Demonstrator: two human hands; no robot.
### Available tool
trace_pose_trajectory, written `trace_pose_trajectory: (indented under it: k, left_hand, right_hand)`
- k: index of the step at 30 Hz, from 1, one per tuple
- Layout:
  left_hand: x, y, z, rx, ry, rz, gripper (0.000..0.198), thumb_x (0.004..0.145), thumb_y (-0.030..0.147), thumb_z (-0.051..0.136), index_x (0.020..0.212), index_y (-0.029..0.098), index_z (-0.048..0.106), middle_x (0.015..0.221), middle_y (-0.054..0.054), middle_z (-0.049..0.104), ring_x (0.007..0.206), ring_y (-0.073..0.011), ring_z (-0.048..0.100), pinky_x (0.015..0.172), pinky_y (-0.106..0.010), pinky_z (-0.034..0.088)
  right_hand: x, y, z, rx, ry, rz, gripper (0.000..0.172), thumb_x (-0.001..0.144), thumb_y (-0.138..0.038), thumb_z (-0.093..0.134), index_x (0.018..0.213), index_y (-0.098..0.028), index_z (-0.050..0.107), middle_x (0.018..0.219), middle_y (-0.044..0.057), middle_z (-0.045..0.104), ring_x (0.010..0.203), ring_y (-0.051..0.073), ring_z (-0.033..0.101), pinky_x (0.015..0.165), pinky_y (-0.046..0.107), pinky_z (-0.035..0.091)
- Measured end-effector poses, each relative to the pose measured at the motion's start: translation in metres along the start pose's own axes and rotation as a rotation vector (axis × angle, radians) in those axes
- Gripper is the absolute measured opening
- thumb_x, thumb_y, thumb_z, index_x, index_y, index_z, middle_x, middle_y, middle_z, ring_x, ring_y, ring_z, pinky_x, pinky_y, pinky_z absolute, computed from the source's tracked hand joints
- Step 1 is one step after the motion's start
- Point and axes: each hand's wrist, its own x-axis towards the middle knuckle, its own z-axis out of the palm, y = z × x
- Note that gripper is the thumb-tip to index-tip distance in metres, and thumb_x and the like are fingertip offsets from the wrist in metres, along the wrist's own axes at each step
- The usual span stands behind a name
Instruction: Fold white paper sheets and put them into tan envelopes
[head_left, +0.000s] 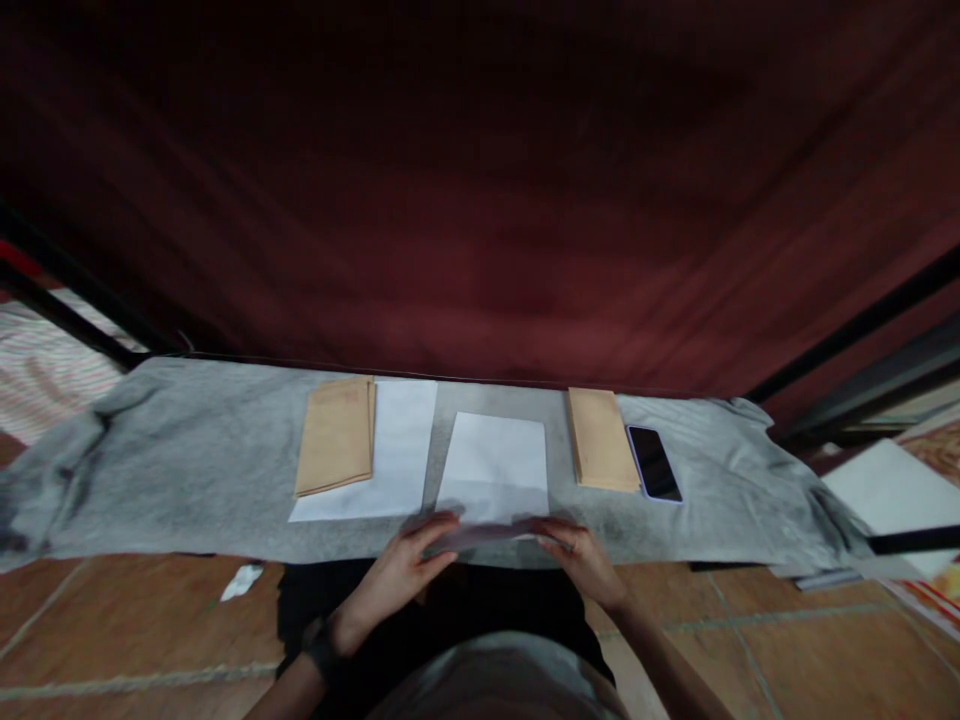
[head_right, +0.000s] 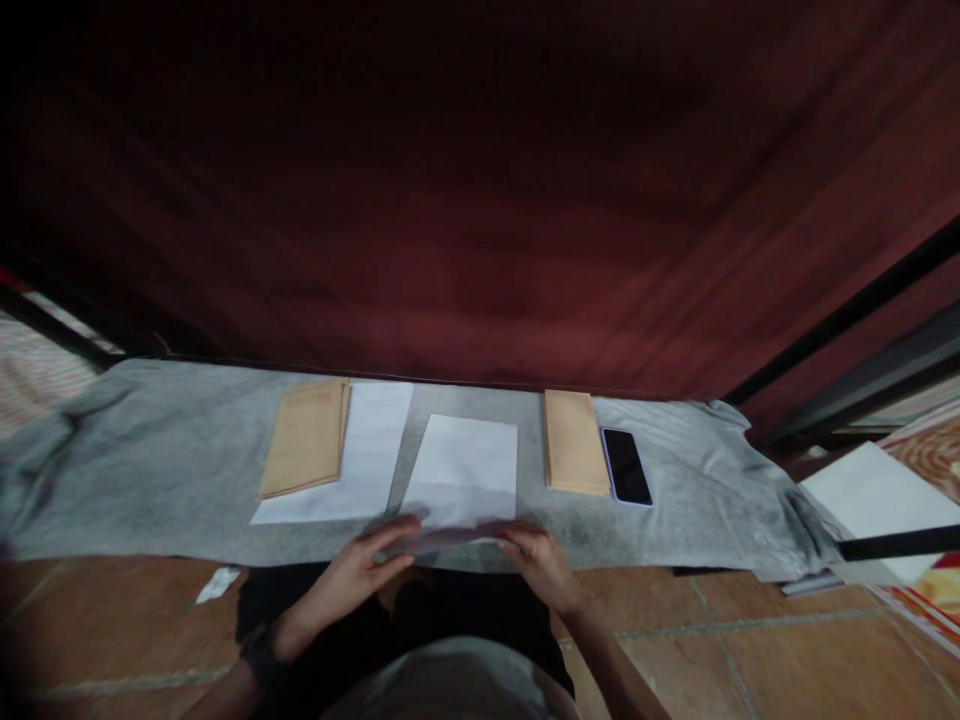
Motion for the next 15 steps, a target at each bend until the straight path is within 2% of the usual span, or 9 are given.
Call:
trace_pose_trajectory:
  k: [3,6,9,12,15]
  left_hand:
    - [0.006,-0.016,0.000,-0.116,0.037,-0.093,0.040,0.086,0.039,0.066,0.124,0.027,0.068,0.126,-0.006,0.071,0.116,-0.0241,0.066,0.098,-0.039,0.056]
    - [0.011,-0.028,0.008,-0.103,0.050,-0.061,0.026,0.089,0.037,0.060,0.108,0.027,0.074,0.121,-0.005,0.073,0.115,-0.0232,0.067,0.103,-0.040,0.052]
    - [0.010,-0.033,0.017,-0.059,0.124,0.001,0.024,0.092,0.037,0.056,0.102,0.027,0.075,0.115,-0.004,0.075,0.111,-0.0220,0.068,0.103,-0.039,0.052]
    - [0.004,-0.033,0.021,-0.041,0.172,0.011,0.023,0.093,0.038,0.057,0.104,0.027,0.074,0.110,-0.004,0.076,0.107,-0.0215,0.069,0.099,-0.038,0.054]
    - [0.002,-0.032,0.021,-0.033,0.186,-0.007,0.020,0.091,0.034,0.058,0.101,0.026,0.074,0.112,-0.004,0.075,0.109,-0.0223,0.068,0.101,-0.039,0.053]
  right_hand:
    - [0.001,-0.005,0.001,0.113,-0.001,0.061,0.030,0.099,-0.040,0.053,0.121,-0.029,0.072,0.121,0.004,0.073,0.114,0.025,0.068,0.102,0.042,0.053]
    - [-0.002,-0.001,0.002,0.151,0.022,0.118,0.029,0.099,-0.039,0.054,0.117,-0.028,0.073,0.117,0.005,0.074,0.108,0.024,0.070,0.099,0.041,0.055]
    - [-0.008,0.008,0.003,0.094,0.042,0.044,0.027,0.094,-0.029,0.061,0.119,-0.027,0.071,0.124,0.006,0.071,0.118,0.025,0.065,0.106,0.046,0.049]
    - [-0.012,0.015,0.005,0.000,0.039,-0.073,0.036,0.087,-0.019,0.065,0.122,-0.028,0.068,0.129,0.006,0.069,0.126,0.025,0.059,0.115,0.051,0.038]
    - [-0.009,0.017,0.008,-0.056,0.063,-0.055,0.029,0.091,-0.020,0.059,0.116,-0.028,0.071,0.123,0.005,0.072,0.120,0.025,0.063,0.112,0.050,0.042]
